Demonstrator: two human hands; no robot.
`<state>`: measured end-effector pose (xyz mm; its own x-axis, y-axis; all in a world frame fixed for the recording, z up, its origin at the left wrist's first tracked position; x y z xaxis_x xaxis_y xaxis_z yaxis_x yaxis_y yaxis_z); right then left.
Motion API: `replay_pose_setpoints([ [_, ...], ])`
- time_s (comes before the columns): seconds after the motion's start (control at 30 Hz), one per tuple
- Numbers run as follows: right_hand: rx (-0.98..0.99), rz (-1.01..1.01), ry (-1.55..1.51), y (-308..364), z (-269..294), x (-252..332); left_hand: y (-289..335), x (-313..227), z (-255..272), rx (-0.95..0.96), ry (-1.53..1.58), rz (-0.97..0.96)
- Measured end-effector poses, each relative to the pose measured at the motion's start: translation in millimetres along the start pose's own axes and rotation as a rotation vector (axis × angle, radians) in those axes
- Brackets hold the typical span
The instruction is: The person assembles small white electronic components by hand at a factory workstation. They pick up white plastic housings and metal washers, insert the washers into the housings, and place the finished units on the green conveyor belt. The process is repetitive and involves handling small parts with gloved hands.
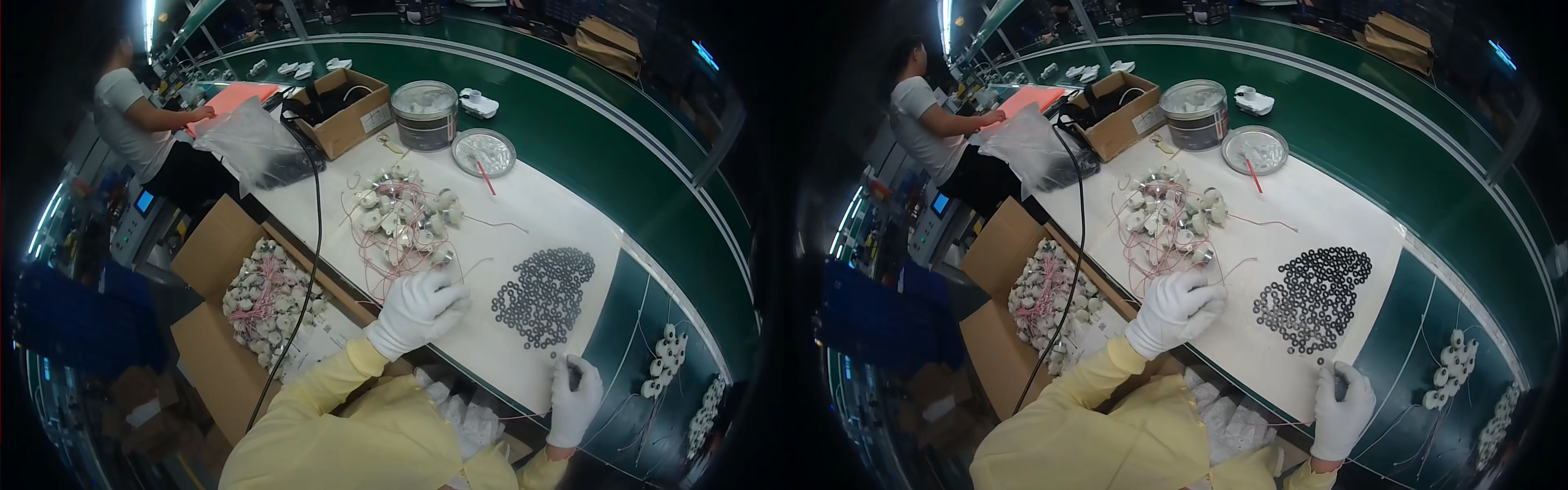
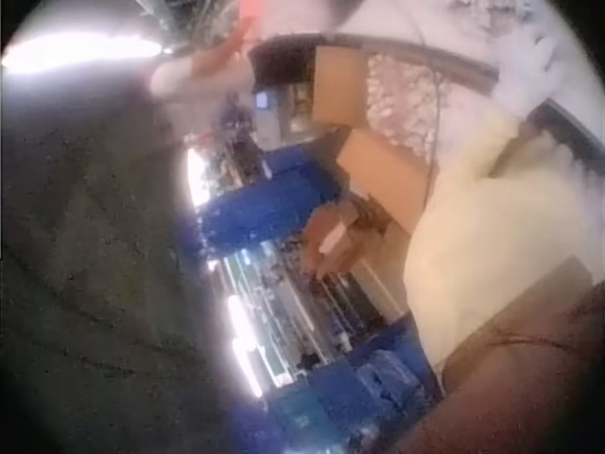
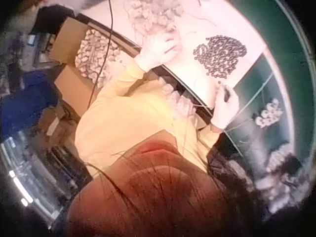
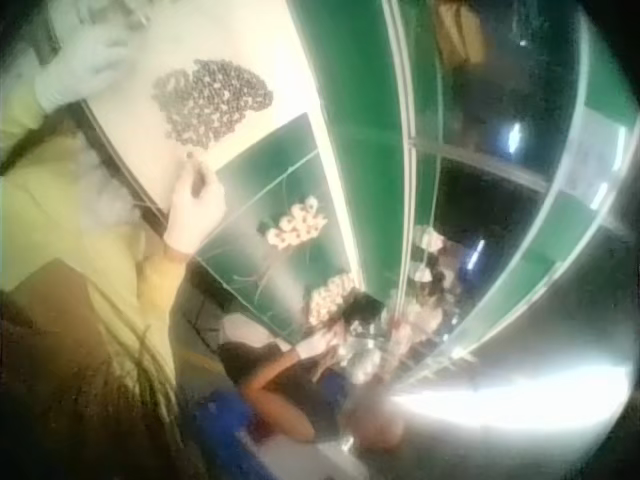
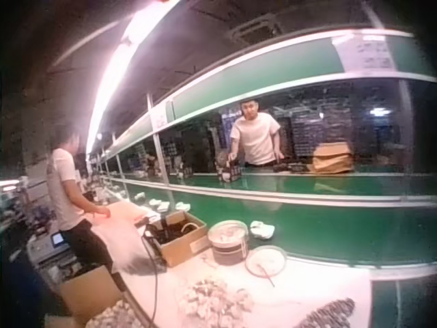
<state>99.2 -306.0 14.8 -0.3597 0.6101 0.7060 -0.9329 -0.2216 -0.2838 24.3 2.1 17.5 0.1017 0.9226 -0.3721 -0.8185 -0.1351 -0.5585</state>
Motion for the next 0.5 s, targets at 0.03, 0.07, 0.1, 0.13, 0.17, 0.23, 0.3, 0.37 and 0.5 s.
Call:
replay_pose_setpoints([
  [0.03,-0.014,0.016,0.025,-2,0,0,1,-4,-1,0.008,-0.002,-0.01],
  [0.07,-0.029,0.031,0.05,-5,1,-1,1,-8,-4,0.016,-0.003,-0.021],
  [0.1,-0.037,0.037,0.05,-2,-3,1,3,-8,1,0.02,-0.021,-0.031],
  [0.13,-0.046,0.042,0.05,1,-7,3,4,-7,6,0.025,-0.037,-0.041],
  [0.17,-0.056,0.048,0.051,4,-11,5,5,-7,9,0.028,-0.052,-0.052],
  [0.23,-0.038,0.102,0.088,2,-8,7,7,-7,6,-0.028,-0.065,-0.075],
  [0.3,-0.034,0.118,0.09,0,-7,6,6,-9,7,-0.02,-0.071,-0.087],
  [0.37,-0.042,0.098,0.057,0,-7,0,2,-14,11,0.052,-0.07,-0.087],
  [0.5,-0.06,0.019,-0.016,0,-13,-7,6,-9,5,0.024,-0.089,-0.101],
])
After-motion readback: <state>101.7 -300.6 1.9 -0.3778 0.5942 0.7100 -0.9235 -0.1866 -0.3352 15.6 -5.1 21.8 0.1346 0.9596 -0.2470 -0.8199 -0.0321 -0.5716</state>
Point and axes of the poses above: each hand's wrist, its own y-axis away from the middle knuckle, its own z-axis out of the back of the hand, x = y × z, the point moved 3 cm from there along -y, towards the middle knuckle, and after that the axes turned 4 degrees about z, right-handed, at the moved point
